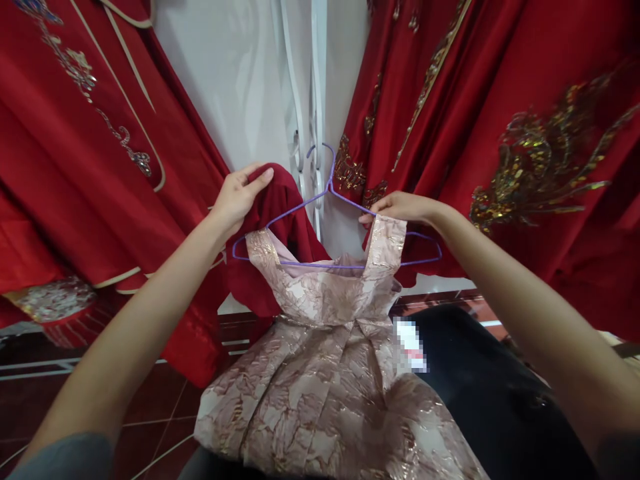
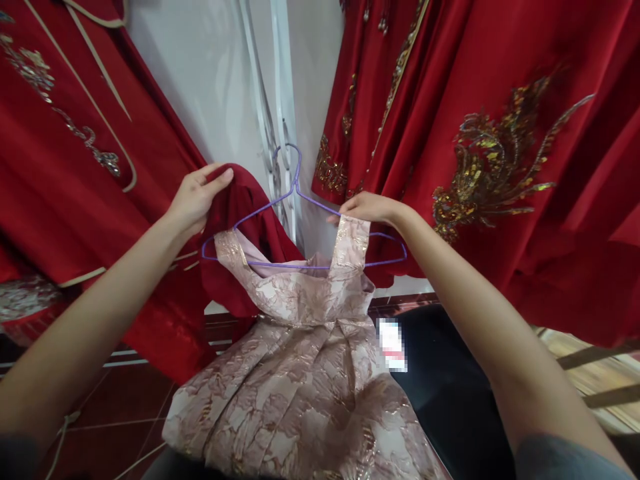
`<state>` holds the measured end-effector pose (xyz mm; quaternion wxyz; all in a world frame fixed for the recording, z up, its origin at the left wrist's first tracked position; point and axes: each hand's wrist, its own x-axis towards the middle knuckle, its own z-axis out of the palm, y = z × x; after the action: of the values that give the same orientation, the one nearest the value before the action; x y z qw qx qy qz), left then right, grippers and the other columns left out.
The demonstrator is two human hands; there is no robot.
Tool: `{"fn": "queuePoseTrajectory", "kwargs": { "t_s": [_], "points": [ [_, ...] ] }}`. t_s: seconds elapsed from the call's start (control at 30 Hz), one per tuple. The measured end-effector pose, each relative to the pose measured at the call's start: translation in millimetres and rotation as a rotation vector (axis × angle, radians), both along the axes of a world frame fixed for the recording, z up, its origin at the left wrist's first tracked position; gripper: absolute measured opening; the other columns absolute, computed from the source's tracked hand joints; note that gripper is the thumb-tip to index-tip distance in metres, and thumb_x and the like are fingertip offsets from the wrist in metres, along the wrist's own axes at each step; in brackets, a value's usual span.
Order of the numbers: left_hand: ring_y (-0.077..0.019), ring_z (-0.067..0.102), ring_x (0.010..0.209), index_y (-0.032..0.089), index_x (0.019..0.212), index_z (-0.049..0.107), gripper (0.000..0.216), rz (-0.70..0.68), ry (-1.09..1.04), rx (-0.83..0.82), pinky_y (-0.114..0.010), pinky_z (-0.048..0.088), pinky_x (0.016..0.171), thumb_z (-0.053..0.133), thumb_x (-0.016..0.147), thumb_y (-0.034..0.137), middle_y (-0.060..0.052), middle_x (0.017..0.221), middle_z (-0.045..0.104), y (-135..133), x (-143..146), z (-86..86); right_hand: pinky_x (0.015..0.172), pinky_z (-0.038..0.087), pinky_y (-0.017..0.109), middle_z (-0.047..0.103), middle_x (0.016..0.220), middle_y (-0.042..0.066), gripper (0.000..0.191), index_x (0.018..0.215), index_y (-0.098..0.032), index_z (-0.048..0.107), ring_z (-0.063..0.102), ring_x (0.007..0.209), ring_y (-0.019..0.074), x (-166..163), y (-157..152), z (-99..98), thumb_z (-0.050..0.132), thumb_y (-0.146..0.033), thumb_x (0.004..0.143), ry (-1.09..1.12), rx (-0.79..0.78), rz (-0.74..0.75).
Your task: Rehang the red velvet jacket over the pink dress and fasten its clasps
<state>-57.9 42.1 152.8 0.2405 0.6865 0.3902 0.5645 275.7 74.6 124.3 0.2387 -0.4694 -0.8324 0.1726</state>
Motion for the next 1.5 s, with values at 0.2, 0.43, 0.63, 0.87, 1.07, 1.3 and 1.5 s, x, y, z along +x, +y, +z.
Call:
{"fn": "queuePoseTrajectory", "kwargs": {
  "t_s": [0.2,0.43,0.63,0.87,1.07,1.3,1.5],
  "points": [
    [-0.0271,0.061,0.113,0.018,0.115,0.063,0.044,-0.062,-0.018,-0.050,-0.044,0.051,0.096,0.061,0.084,0.050,-0.007,0.108,0.069,-5.3,-0.6,-0.9,0.054,0.048,0.030,0.067,0.065,-0.001,0.037,0.078,-0.026,0.073,0.059,0.057,0.0146,-52.6,36.5,-0.9,0.079,-0.055,0.056,-0.115,-0.281,0.221],
    [-0.0251,0.066,0.104,0.016,0.111,0.063,0.042,-0.172,-0.124,-0.090,-0.041,0.054,0.091,0.064,0.083,0.047,-0.008,0.100,0.071,-5.1,-8.7,-7.1,0.068,0.049,0.029,0.069,0.080,0.002,0.041,0.081,-0.018,0.071,0.061,0.076,0.0160,-94.5,49.3,-4.6,0.082,-0.047,0.054,-0.257,-0.499,0.335],
    [-0.0229,0.066,0.102,0.016,0.111,0.063,0.035,-0.051,-0.169,-0.085,-0.039,0.053,0.092,0.064,0.083,0.038,-0.007,0.098,0.071,6.2,-36.3,-16.8,0.078,0.048,0.033,0.063,0.077,0.002,0.023,0.077,-0.020,0.059,0.060,0.082,0.0193,-73.3,55.5,-17.6,0.072,-0.039,0.070,0.002,-0.485,0.242],
    [-0.0206,0.066,0.090,0.017,0.093,0.069,0.025,0.093,0.023,-0.129,-0.033,0.052,0.086,0.066,0.077,0.036,-0.007,0.092,0.072,28.4,-68.7,-65.2,0.079,0.046,0.033,0.060,0.085,0.003,0.029,0.086,-0.021,0.052,0.056,0.083,0.0187,-55.4,57.0,-26.5,0.055,-0.049,0.083,0.235,0.039,-0.006],
    [-0.0186,0.064,0.084,0.017,0.094,0.069,0.022,0.159,0.179,-0.077,-0.031,0.051,0.082,0.058,0.081,0.030,-0.006,0.087,0.071,24.0,-68.7,-64.9,0.079,0.046,0.033,0.063,0.094,0.004,0.042,0.102,-0.019,0.053,0.059,0.084,0.0203,-40.4,32.8,-7.1,0.068,-0.014,0.063,-0.094,0.237,0.000],
    [-0.0178,0.063,0.076,0.016,0.098,0.070,0.024,0.137,0.254,-0.107,-0.027,0.051,0.069,0.057,0.082,0.029,-0.006,0.083,0.071,13.3,-53.9,-55.9,0.077,0.044,0.029,0.063,0.098,0.012,0.043,0.101,-0.013,0.060,0.059,0.087,0.0214,-3.6,1.1,9.9,0.056,-0.001,0.061,-0.491,0.356,-0.294],
    [-0.0173,0.062,0.073,0.014,0.101,0.070,0.028,0.133,0.301,-0.099,-0.026,0.049,0.067,0.056,0.083,0.030,-0.007,0.086,0.072,12.3,-54.3,-56.4,0.069,0.045,0.033,0.066,0.094,0.014,0.029,0.101,-0.017,0.068,0.063,0.084,0.0250,29.9,-38.3,14.5,0.059,-0.015,0.073,-0.624,0.262,-0.716]
  ]
}}
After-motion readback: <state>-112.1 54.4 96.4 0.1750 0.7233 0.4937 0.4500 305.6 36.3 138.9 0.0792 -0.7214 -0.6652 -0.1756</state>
